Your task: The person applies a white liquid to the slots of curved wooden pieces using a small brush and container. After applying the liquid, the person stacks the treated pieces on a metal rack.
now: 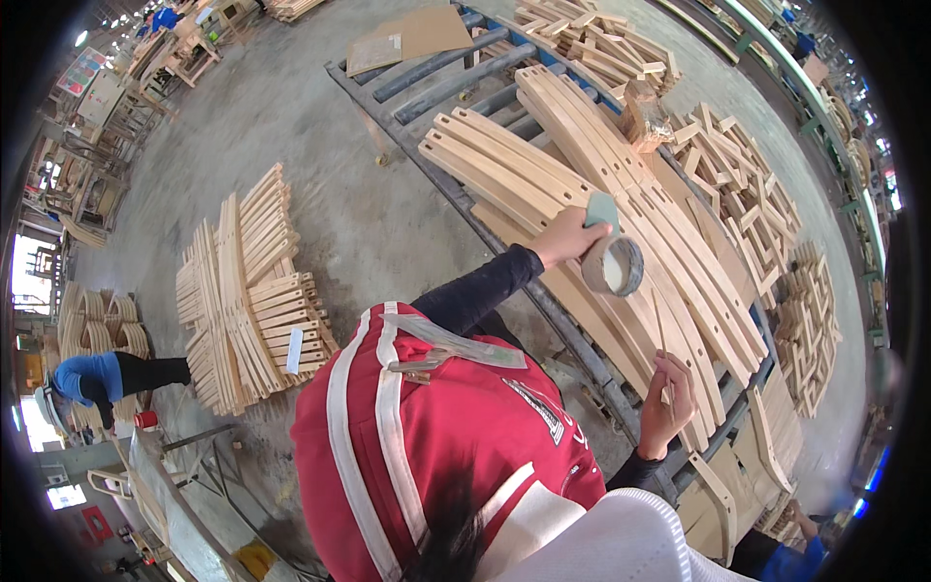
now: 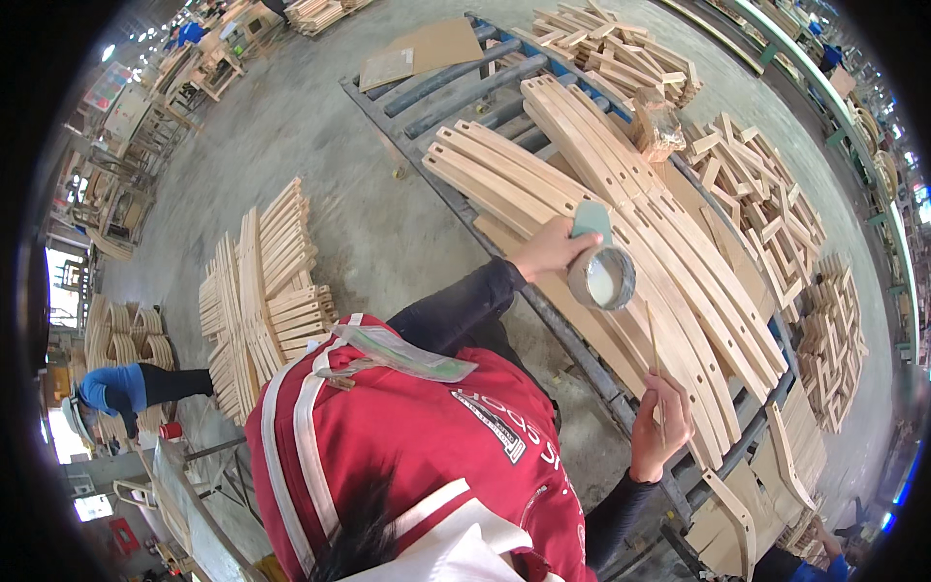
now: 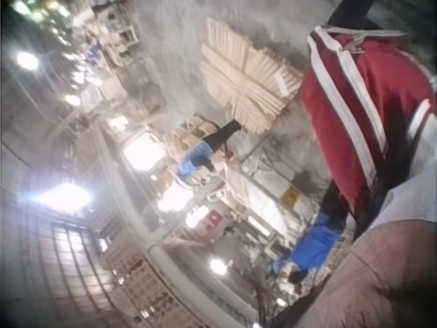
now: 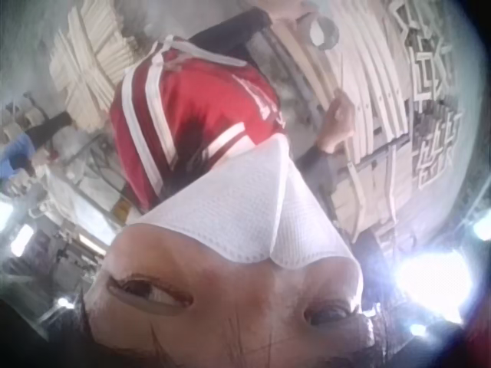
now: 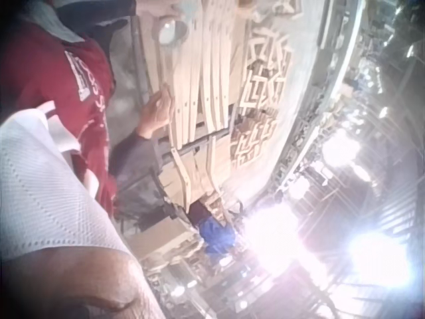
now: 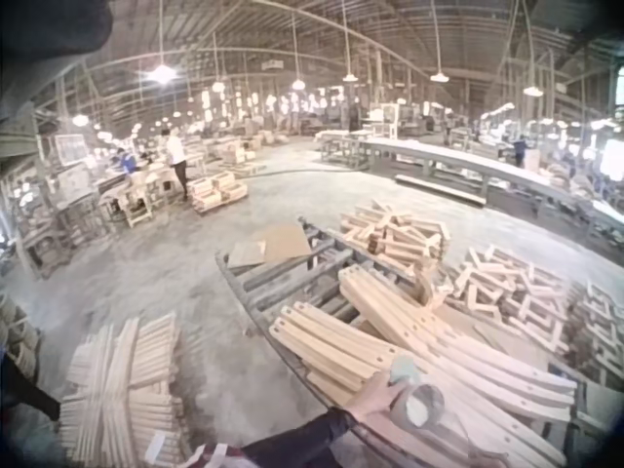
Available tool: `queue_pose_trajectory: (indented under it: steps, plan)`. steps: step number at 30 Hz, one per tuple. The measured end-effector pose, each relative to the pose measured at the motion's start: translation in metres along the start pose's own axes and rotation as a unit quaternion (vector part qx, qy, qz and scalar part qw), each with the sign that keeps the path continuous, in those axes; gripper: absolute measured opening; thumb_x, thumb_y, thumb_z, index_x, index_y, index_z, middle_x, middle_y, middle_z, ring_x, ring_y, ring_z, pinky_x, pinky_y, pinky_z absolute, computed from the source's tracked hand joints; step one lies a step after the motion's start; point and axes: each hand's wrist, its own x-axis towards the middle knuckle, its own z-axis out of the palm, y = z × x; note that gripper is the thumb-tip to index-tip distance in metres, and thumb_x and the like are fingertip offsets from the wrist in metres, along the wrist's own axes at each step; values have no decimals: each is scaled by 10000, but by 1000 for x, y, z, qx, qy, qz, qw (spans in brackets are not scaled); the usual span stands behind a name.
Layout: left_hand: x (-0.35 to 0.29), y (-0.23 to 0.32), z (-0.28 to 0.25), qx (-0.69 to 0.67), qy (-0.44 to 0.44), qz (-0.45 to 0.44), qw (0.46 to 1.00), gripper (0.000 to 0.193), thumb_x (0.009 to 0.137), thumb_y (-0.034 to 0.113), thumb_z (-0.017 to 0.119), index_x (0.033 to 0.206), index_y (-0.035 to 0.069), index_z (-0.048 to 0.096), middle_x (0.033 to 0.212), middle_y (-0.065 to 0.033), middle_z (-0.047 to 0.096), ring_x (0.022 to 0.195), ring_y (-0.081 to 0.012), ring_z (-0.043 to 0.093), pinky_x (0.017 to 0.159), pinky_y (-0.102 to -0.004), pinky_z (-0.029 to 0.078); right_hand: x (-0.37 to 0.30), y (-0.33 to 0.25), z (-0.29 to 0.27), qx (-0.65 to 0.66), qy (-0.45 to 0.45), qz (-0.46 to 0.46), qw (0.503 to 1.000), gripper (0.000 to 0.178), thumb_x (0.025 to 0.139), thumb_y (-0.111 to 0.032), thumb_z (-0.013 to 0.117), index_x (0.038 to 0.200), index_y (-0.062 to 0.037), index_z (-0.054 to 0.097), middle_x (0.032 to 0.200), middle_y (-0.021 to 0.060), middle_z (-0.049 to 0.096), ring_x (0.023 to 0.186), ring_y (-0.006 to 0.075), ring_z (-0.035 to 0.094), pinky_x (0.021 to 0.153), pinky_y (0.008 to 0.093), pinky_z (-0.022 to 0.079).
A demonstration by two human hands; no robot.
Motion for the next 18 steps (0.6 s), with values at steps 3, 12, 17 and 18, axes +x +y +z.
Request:
queue_pose_trajectory:
  steps: [3,12,17,18]
  plan:
    - [35,-1,-33,-51,26,-13,998,324,931,297,637,843,-12,675,662,-6,607,552,-79,571,496,-253,458,15,5,17,-9,47,35,998,172,857,84,581,969,-8,675,966,138,706,914,235,691,807,319,530]
    - [177,-1,-78,-187,78,-25,979,335,934,270,546,886,-49,637,761,-81,640,660,-169,638,576,-330,544,57,25,32,74,214,260,939,239,993,-129,535,1157,17,628,1052,128,697,950,170,671,752,283,528]
    - [283,-7,-91,-109,68,11,992,313,888,268,568,848,-36,630,699,-109,618,623,-199,631,554,-338,519,110,41,53,196,273,384,860,389,1013,-265,527,1318,-24,548,1141,87,669,997,128,641,784,259,500]
    - [298,12,-86,-73,62,-3,995,320,883,272,582,845,-43,629,726,-134,648,663,-212,648,598,-359,521,118,48,56,243,304,409,825,398,1008,-276,540,1329,-41,544,1149,66,666,994,104,634,788,228,480]
